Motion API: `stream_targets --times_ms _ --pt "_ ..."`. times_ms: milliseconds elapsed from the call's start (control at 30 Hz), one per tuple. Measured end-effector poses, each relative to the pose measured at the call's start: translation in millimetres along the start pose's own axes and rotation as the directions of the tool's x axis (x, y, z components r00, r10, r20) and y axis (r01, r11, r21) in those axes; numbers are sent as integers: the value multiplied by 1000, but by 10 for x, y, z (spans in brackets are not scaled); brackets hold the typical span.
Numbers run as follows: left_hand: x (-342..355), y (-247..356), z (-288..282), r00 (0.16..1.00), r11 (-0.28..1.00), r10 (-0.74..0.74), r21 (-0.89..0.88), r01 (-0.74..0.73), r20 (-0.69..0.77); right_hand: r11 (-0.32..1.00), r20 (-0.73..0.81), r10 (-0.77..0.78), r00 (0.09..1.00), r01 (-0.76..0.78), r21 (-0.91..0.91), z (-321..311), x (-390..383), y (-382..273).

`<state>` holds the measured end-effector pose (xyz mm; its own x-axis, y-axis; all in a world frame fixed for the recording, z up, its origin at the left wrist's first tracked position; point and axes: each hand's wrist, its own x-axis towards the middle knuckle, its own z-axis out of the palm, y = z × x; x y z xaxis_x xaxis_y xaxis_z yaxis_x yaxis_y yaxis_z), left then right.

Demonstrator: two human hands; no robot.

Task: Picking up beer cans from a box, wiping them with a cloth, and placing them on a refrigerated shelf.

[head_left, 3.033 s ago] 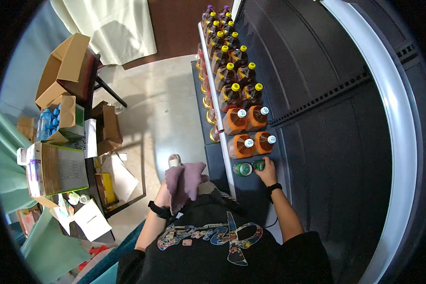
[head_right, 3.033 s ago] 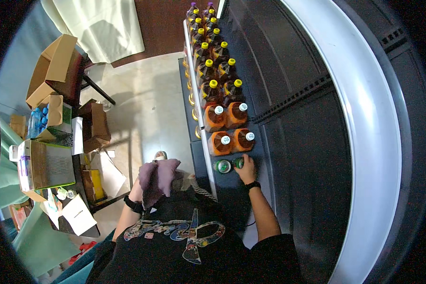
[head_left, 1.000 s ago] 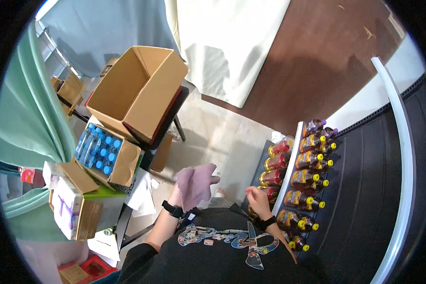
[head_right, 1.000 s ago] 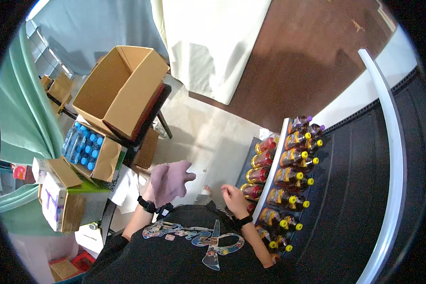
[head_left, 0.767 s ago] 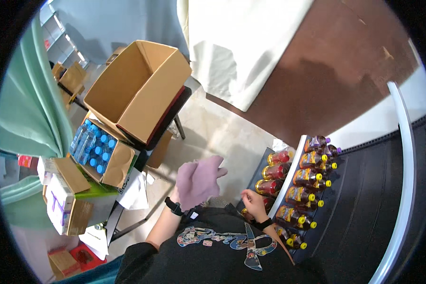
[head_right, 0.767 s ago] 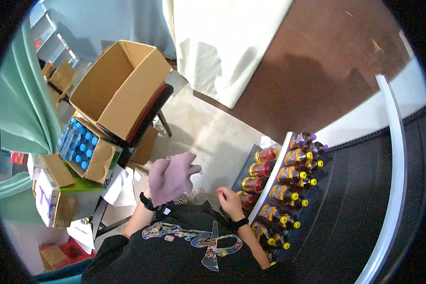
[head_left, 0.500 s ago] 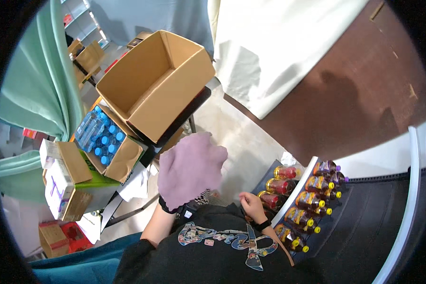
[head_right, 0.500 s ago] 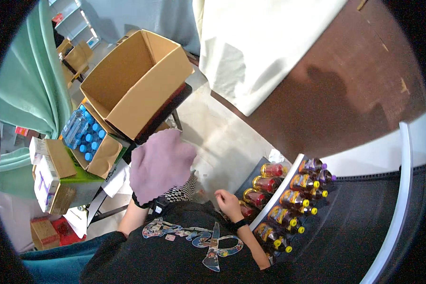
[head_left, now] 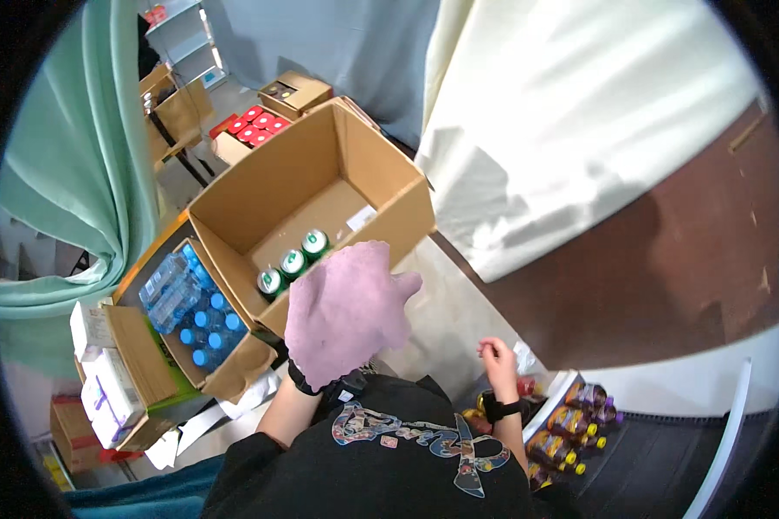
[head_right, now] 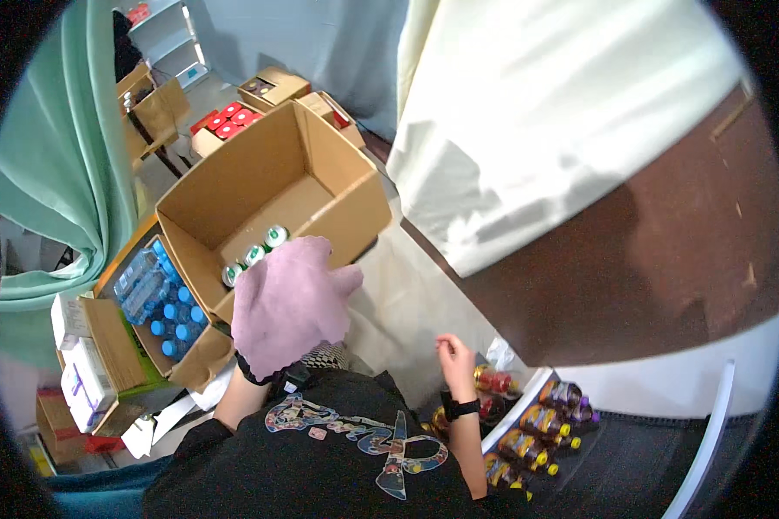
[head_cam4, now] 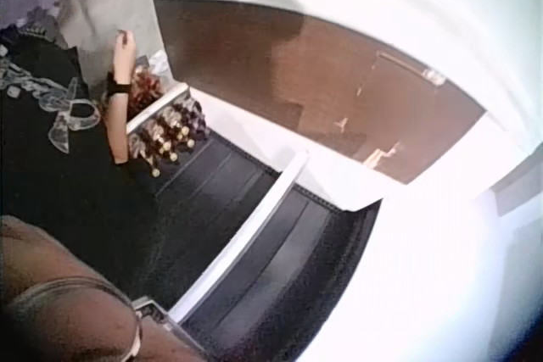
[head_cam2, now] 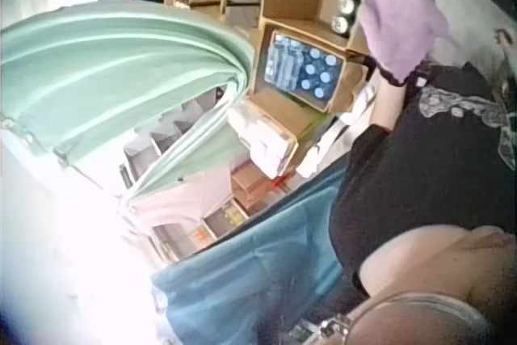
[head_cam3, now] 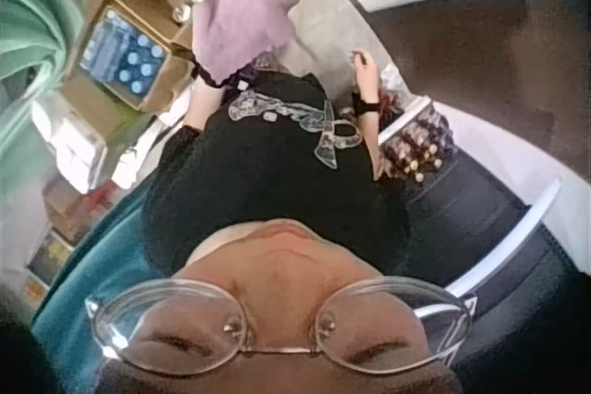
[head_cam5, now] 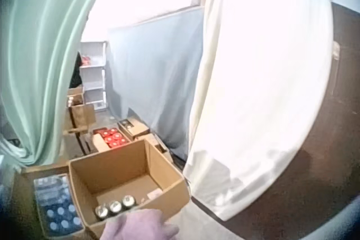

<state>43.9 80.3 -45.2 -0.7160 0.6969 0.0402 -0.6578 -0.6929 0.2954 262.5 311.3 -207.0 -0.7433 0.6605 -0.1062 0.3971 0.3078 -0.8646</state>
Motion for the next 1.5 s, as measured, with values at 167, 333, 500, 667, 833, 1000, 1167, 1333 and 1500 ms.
stream_targets --times_ms 167,333,500,667,833,1000,1167,1333,1500 --pt "285 474 -59 974 974 227 6 -227 -27 980 18 -197 980 197 11 73 919 -817" --pt "339 788 -133 891 895 445 23 -445 -88 866 212 -477 853 497 -52 461 1595 -1813" --pt "257 896 -157 812 816 576 8 -578 -94 637 515 -688 511 766 91 936 1918 -2694" --pt "42 882 -144 670 680 733 162 -715 -122 432 755 -655 40 839 330 1330 2173 -3441" --pt "-49 680 -6 411 458 886 271 -847 -213 410 873 -427 -235 811 418 2150 2555 -3640" --pt "-213 316 106 140 228 952 329 -916 -271 266 983 50 -178 951 159 3085 2486 -3053" --pt "-152 -113 131 -44 77 947 359 -930 -319 275 949 305 -83 962 -4 3451 2425 -2241" --pt "-124 -527 220 -225 -60 903 410 -910 -366 254 962 178 -206 954 157 3576 2519 -2165" --pt "-107 -807 285 -331 -124 838 439 -890 -434 373 965 252 -68 927 -32 3502 2684 -2841"
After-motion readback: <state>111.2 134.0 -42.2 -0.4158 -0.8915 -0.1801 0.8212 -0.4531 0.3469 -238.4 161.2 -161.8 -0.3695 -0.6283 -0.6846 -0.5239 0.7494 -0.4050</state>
